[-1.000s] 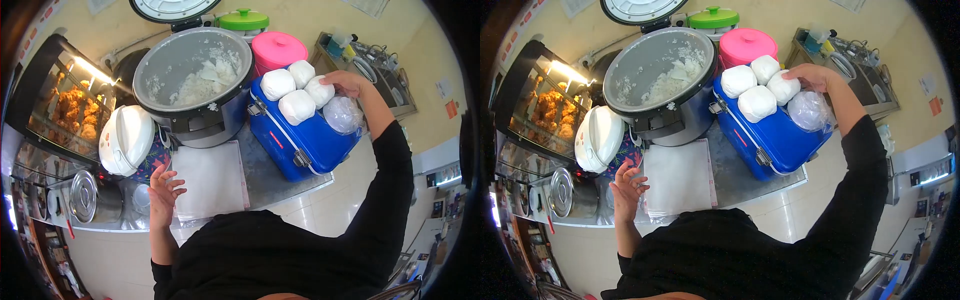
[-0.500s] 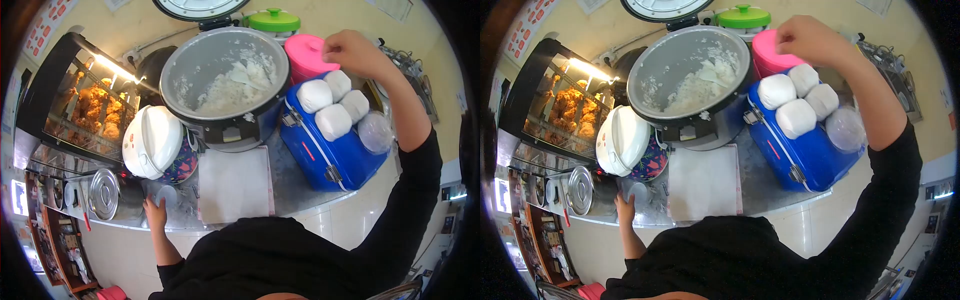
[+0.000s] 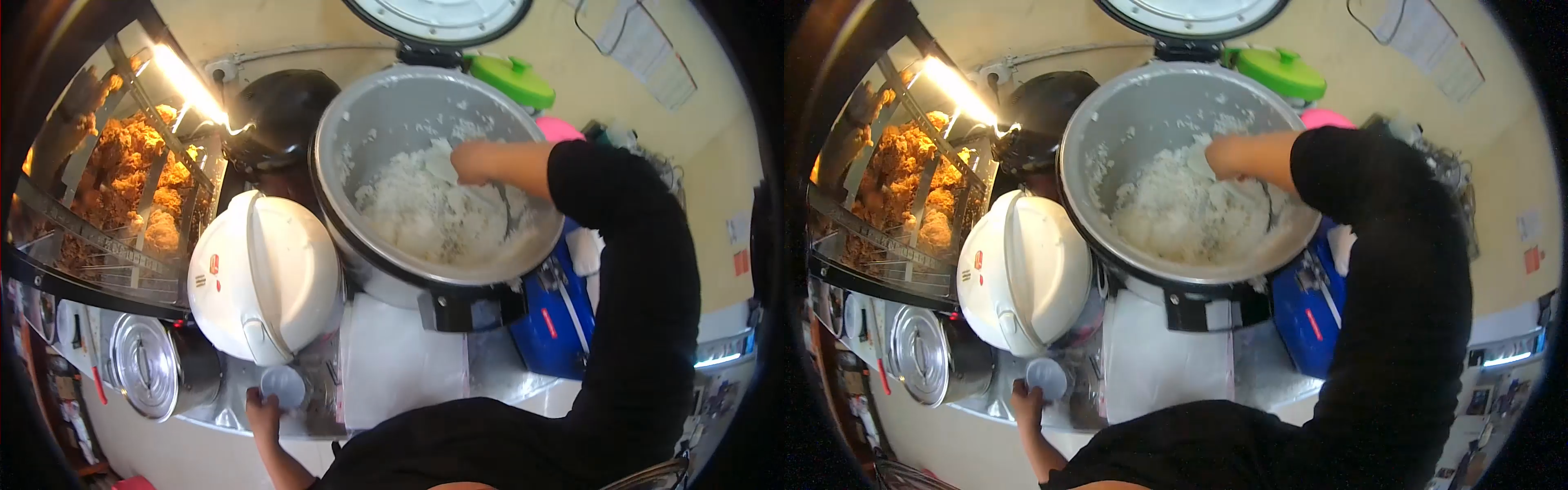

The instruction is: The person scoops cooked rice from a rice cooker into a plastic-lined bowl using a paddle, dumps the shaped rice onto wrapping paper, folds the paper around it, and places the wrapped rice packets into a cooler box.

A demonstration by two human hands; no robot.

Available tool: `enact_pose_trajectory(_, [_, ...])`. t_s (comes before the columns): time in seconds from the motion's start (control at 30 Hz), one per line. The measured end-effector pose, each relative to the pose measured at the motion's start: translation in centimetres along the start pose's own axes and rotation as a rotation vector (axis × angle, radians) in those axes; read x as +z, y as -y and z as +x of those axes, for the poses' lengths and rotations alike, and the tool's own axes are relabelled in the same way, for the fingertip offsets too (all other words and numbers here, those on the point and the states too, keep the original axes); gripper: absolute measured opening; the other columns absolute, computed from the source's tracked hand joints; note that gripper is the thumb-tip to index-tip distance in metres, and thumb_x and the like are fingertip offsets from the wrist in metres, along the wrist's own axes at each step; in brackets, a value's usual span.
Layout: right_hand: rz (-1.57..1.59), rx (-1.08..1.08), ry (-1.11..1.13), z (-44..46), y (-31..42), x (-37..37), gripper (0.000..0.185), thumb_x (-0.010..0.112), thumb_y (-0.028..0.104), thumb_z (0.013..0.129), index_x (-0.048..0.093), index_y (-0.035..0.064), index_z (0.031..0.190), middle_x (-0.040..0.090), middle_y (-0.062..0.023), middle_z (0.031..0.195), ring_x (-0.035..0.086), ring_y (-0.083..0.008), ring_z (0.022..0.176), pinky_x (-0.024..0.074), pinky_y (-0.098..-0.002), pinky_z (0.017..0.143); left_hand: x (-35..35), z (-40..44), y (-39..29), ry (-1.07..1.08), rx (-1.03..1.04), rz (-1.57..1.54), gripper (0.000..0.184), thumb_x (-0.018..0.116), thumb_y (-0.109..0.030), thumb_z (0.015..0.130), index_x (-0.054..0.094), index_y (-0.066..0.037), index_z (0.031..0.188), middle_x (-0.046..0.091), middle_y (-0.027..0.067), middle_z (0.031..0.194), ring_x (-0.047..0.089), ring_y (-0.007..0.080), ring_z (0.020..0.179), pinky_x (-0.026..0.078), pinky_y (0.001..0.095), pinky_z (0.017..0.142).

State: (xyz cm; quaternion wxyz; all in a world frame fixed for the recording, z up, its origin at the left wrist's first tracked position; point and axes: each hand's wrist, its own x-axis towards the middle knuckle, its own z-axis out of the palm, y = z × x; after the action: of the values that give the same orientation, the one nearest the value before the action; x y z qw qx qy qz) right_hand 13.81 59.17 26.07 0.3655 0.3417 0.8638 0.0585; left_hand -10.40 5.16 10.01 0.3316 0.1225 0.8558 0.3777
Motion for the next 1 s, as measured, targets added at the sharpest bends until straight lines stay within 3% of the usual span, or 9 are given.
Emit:
enact_pose_trajectory(0.13, [0.117,0.086,0.131,1.3,1.7,-0.4,0.04,0.063,0.038,0.084,0.07,-0.0006,0.075,0.07,-0.0145,0.08,0.067,-0.0307,0.083,0.0525,-0.0425,0.077,-0.4,-1.6,-1.3,0.209,-0.227,-0.434,0.042,0.048,-0.003,0.064,0.045,-0.001,0.105,0.053,0.0104,0.089,0.053,0.0186,0.076,0.047,0.03,0.065])
enact_pose_trajectory(0.27, [-0.256,0.038,0.018,3.9,1.7,1.5,0.019,0.063,0.019,0.082,0.074,0.007,0.091,0.071,-0.011,0.086,0.068,-0.029,0.084,0.0525,-0.0432,0.073,0.8,-2.4,-2.7,0.391,-0.096,-0.576,0.054,0.054,-0.01,0.06,0.045,-0.002,0.113,0.054,0.0089,0.095,0.054,0.0193,0.085,0.044,0.0286,0.076])
enact_pose_trajectory(0.33, [-0.21,-0.047,0.04,0.1,2.5,-3.3,0.022,0.056,0.012,0.082,0.07,-0.0014,0.091,0.068,-0.0176,0.098,0.065,-0.0343,0.092,0.0527,-0.0444,0.076,1.6,-2.9,-4.2,0.473,-0.179,-0.649,0.062,0.057,-0.018,0.06,0.048,0.001,0.118,0.056,0.0099,0.098,0.056,0.0214,0.088,0.044,0.0289,0.079])
enact_pose_trajectory(0.47, [0.038,0.194,-0.146,-2.0,1.5,-5.2,0.015,0.056,0.009,0.08,0.068,-0.0012,0.081,0.068,-0.0179,0.091,0.066,-0.036,0.083,0.0531,-0.0437,0.069,2.9,-2.8,-3.7,0.49,-0.369,-0.771,0.067,0.062,-0.034,0.061,0.058,0.007,0.113,0.064,0.0164,0.103,0.062,0.0281,0.092,0.049,0.0337,0.081])
enact_pose_trajectory(0.6, [-0.27,0.011,-0.063,-4.8,-1.3,-4.3,0.014,0.058,0.011,0.078,0.067,0.0,0.078,0.068,-0.0166,0.084,0.067,-0.036,0.08,0.0529,-0.043,0.064,4.2,-2.2,-3.5,0.423,-0.388,-0.909,0.066,0.063,-0.037,0.062,0.059,0.007,0.112,0.065,0.0194,0.102,0.062,0.0329,0.092,0.051,0.0393,0.08])
enact_pose_trajectory(0.7, [-0.283,0.0,0.04,-5.5,-1.5,-3.6,0.011,0.062,0.012,0.075,0.069,0.0043,0.075,0.068,-0.0117,0.082,0.067,-0.0311,0.084,0.0491,-0.0442,0.076,3.8,-1.7,-1.9,0.521,-0.279,-0.883,0.07,0.066,-0.042,0.066,0.056,0.004,0.118,0.061,0.0202,0.111,0.06,0.0334,0.101,0.049,0.0398,0.084])
enact_pose_trajectory(0.8, [-0.553,-0.241,-0.197,-3.7,-2.0,-0.1,0.007,0.067,0.014,0.071,0.07,0.009,0.074,0.07,-0.0082,0.085,0.067,-0.0249,0.088,0.0393,-0.0443,0.091,3.6,-2.8,-3.1,0.499,-0.288,-0.898,0.07,0.066,-0.042,0.067,0.055,0.003,0.119,0.061,0.0198,0.112,0.059,0.033,0.101,0.049,0.0396,0.085])
enact_pose_trajectory(0.9, [-0.526,-0.229,0.169,-2.4,0.3,-1.0,0.011,0.069,0.016,0.069,0.072,0.0111,0.078,0.071,-0.0066,0.09,0.065,-0.022,0.092,0.0303,-0.0437,0.098,3.3,-3.7,-3.8,0.466,-0.294,-0.922,0.07,0.066,-0.042,0.068,0.054,0.003,0.12,0.06,0.0195,0.113,0.059,0.0325,0.102,0.049,0.0394,0.086])
enact_pose_trajectory(1.0, [-0.424,-0.087,0.252,-0.3,0.5,0.2,0.017,0.069,0.018,0.069,0.072,0.0093,0.084,0.071,-0.0077,0.092,0.065,-0.0251,0.093,0.0313,-0.0449,0.098,3.2,-4.4,-4.2,0.444,-0.31,-0.942,0.07,0.066,-0.042,0.069,0.053,0.002,0.121,0.06,0.0191,0.114,0.059,0.032,0.103,0.049,0.0392,0.087])
